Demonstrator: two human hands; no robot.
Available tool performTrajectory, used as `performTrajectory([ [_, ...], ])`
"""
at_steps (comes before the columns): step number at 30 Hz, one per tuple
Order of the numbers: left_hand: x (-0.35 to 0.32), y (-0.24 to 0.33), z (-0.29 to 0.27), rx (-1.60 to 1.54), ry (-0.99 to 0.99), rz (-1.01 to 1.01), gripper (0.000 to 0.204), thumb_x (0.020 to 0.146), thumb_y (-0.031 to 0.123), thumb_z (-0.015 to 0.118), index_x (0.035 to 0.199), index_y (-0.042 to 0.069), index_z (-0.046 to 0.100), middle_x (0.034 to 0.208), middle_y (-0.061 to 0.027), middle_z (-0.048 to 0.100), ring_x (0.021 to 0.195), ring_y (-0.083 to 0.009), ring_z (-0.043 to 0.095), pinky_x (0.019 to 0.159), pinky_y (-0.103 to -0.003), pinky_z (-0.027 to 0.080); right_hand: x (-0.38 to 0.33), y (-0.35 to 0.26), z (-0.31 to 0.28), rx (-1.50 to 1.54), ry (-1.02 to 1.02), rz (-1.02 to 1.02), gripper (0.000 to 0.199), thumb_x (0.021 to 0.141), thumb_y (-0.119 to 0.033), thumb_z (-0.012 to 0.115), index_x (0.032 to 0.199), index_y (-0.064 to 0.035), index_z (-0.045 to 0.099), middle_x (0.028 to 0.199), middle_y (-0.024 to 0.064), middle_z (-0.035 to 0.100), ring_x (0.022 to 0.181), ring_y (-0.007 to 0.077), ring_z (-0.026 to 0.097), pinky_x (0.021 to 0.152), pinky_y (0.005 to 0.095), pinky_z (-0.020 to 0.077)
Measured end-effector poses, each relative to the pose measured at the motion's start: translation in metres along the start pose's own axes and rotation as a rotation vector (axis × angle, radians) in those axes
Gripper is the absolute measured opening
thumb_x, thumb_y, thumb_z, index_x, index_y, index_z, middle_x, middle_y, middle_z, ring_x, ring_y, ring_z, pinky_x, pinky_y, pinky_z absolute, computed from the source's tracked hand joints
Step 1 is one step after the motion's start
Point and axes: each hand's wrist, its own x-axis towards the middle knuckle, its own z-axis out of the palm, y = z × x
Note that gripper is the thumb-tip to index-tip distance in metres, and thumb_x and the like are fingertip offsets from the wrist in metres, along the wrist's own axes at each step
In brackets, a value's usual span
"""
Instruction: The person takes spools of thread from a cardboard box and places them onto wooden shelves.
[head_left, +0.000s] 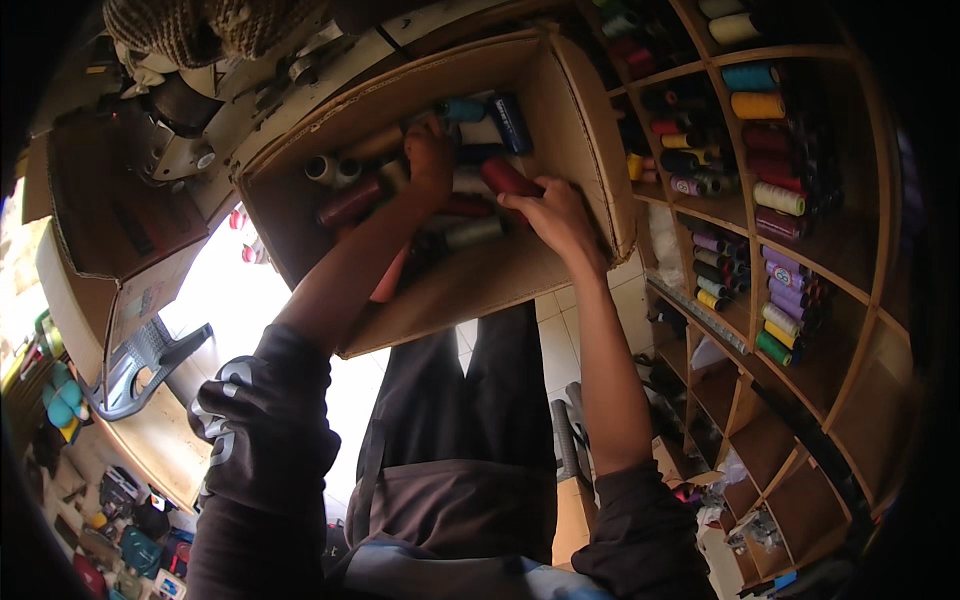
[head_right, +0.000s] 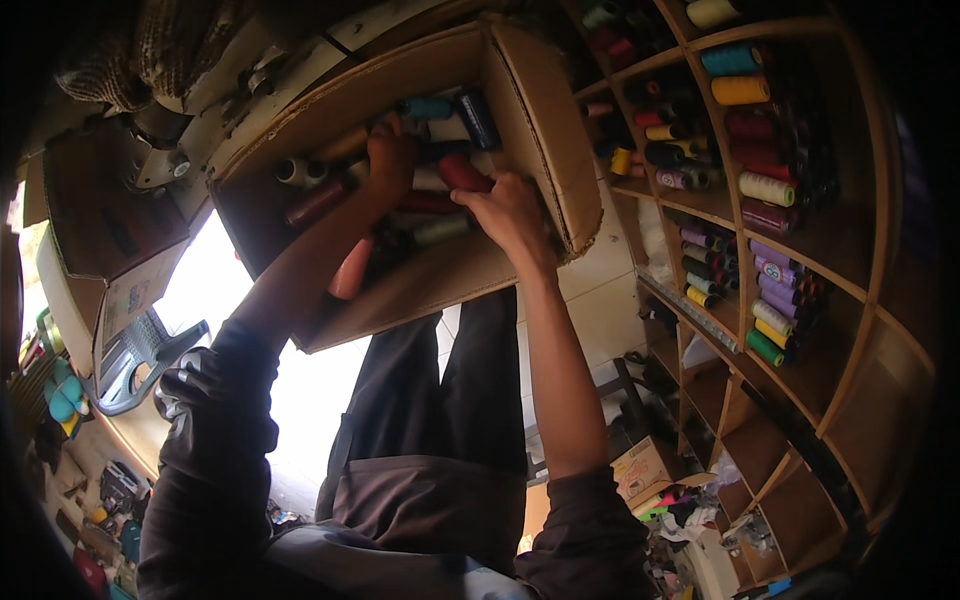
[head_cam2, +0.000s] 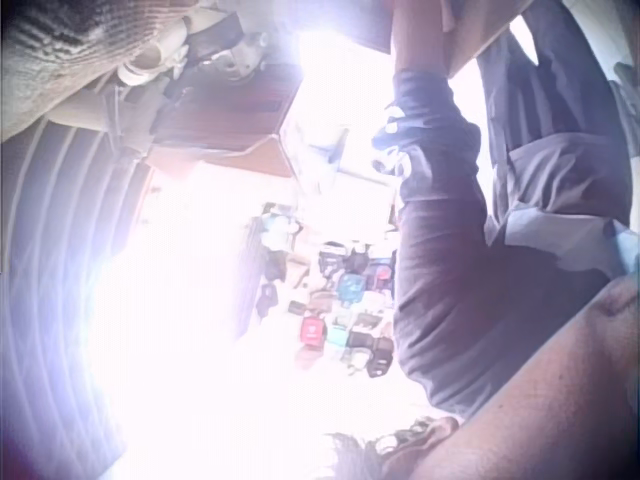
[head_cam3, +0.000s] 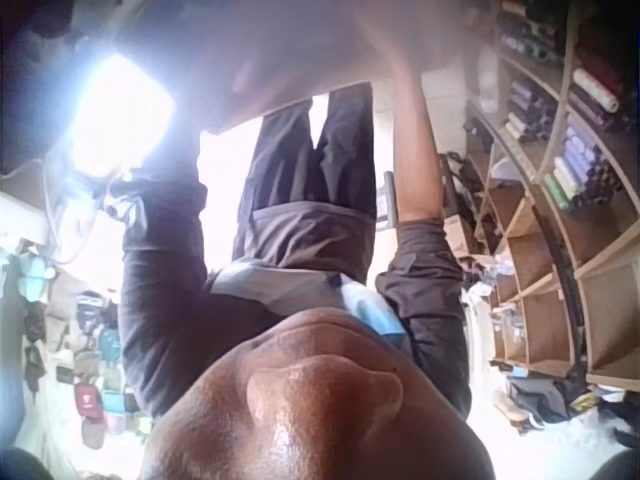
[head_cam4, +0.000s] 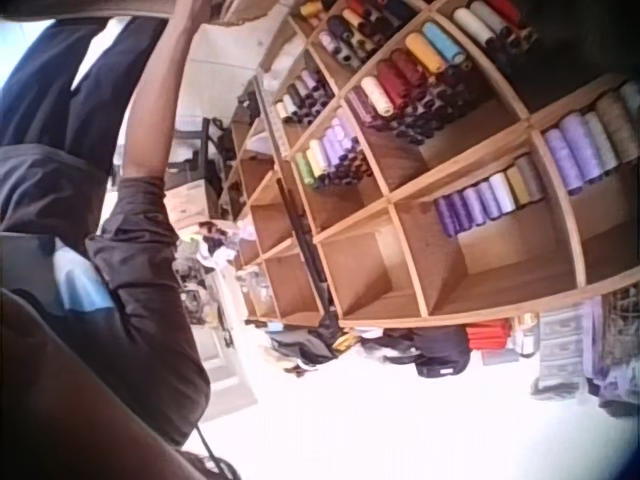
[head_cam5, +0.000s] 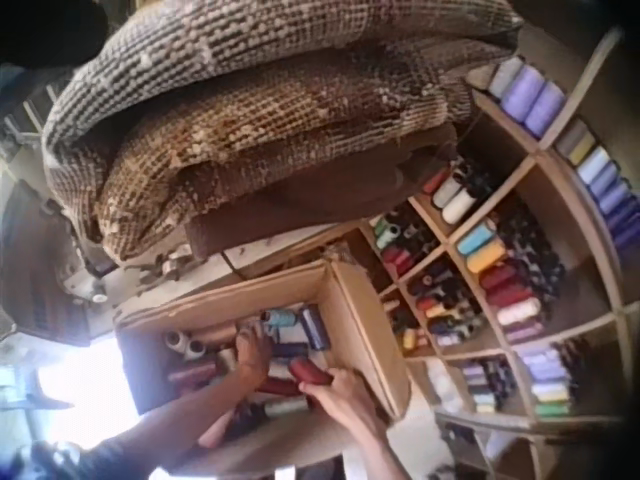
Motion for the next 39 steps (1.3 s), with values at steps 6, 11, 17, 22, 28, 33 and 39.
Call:
performTrajectory([
  [6, -0.047, -0.045, -0.003, 0.001, 0.366, 0.191, 0.033, 0.084, 0.023, 0.06, 0.112, 0.006, 0.065, 0.101, -0.0124, 0.059, 0.075, -0.0263, 0.058, 0.061, -0.038, 0.043, 0.007, 0.012, 0.009, 0.158, 0.1, -0.128, 0.071, 0.074, -0.037, 0.077, 0.126, 0.0061, 0.054, 0.113, 0.0238, 0.064, 0.106, 0.0286, 0.063, 0.092, 0.0342, 0.0465],
  [11, -0.099, -0.111, -0.072, -1.239, 0.089, 0.222, 0.036, 0.09, 0.022, 0.062, 0.119, 0.001, 0.058, 0.097, -0.0106, 0.062, 0.083, -0.022, 0.061, 0.074, -0.035, 0.048, -0.017, 0.014, -0.01, 0.607, 0.021, -0.178, 0.061, 0.078, -0.026, 0.078, 0.127, -0.0016, 0.051, 0.11, 0.0122, 0.063, 0.1, 0.0162, 0.061, 0.089, 0.0291, 0.0464],
  [17, -0.15, -0.132, -0.151, -2.172, -0.189, 0.225, 0.042, 0.085, 0.017, 0.074, 0.117, 0.001, 0.051, 0.093, -0.0089, 0.064, 0.075, -0.0105, 0.059, 0.066, -0.027, 0.048, -0.061, -0.012, -0.031, 0.936, 0.05, -0.401, 0.055, 0.079, -0.014, 0.078, 0.126, -0.0016, 0.05, 0.113, 0.0097, 0.059, 0.101, 0.0147, 0.06, 0.087, 0.0291, 0.0492],
  [22, -0.143, -0.132, -0.225, -2.124, 0.114, 0.451, 0.045, 0.079, 0.003, 0.076, 0.119, -0.002, 0.054, 0.1, -0.0087, 0.065, 0.083, -0.0119, 0.062, 0.072, -0.027, 0.051, -0.083, -0.018, -0.074, 1.061, 0.214, -0.606, 0.054, 0.081, -0.008, 0.075, 0.127, -0.0007, 0.049, 0.118, 0.0089, 0.056, 0.102, 0.0154, 0.06, 0.088, 0.0297, 0.0487],
  [28, -0.107, -0.073, -0.338, -2.133, 0.267, 0.801, 0.049, 0.078, -0.002, 0.076, 0.123, 0.001, 0.055, 0.109, -0.0055, 0.063, 0.098, -0.0122, 0.062, 0.087, -0.027, 0.05, -0.102, -0.006, -0.147, 1.075, 0.511, -0.738, 0.047, 0.089, -0.01, 0.065, 0.131, -0.0005, 0.046, 0.124, 0.0137, 0.06, 0.105, 0.0224, 0.063, 0.092, 0.0351, 0.0506],
  [33, -0.099, 0.01, -0.44, -2.108, 0.204, 1.067, 0.043, 0.091, 0.009, 0.066, 0.129, 0.003, 0.049, 0.117, -0.0053, 0.059, 0.107, -0.012, 0.056, 0.094, -0.027, 0.044, -0.126, 0.006, -0.223, 1.028, 0.855, -0.902, 0.053, 0.085, -0.007, 0.074, 0.13, 0.0006, 0.048, 0.118, 0.0089, 0.061, 0.108, 0.0152, 0.059, 0.091, 0.0306, 0.0483],
  [39, -0.077, 0.111, -0.551, -1.764, 0.658, 1.35, 0.047, 0.091, 0.007, 0.064, 0.133, 0.003, 0.043, 0.121, -0.0099, 0.058, 0.11, -0.0182, 0.058, 0.089, -0.032, 0.048, -0.143, 0.026, -0.346, 0.702, 1.259, -0.924, 0.053, 0.085, -0.012, 0.075, 0.129, 0.0038, 0.049, 0.12, 0.0114, 0.061, 0.103, 0.0179, 0.062, 0.089, 0.0305, 0.0509],
])
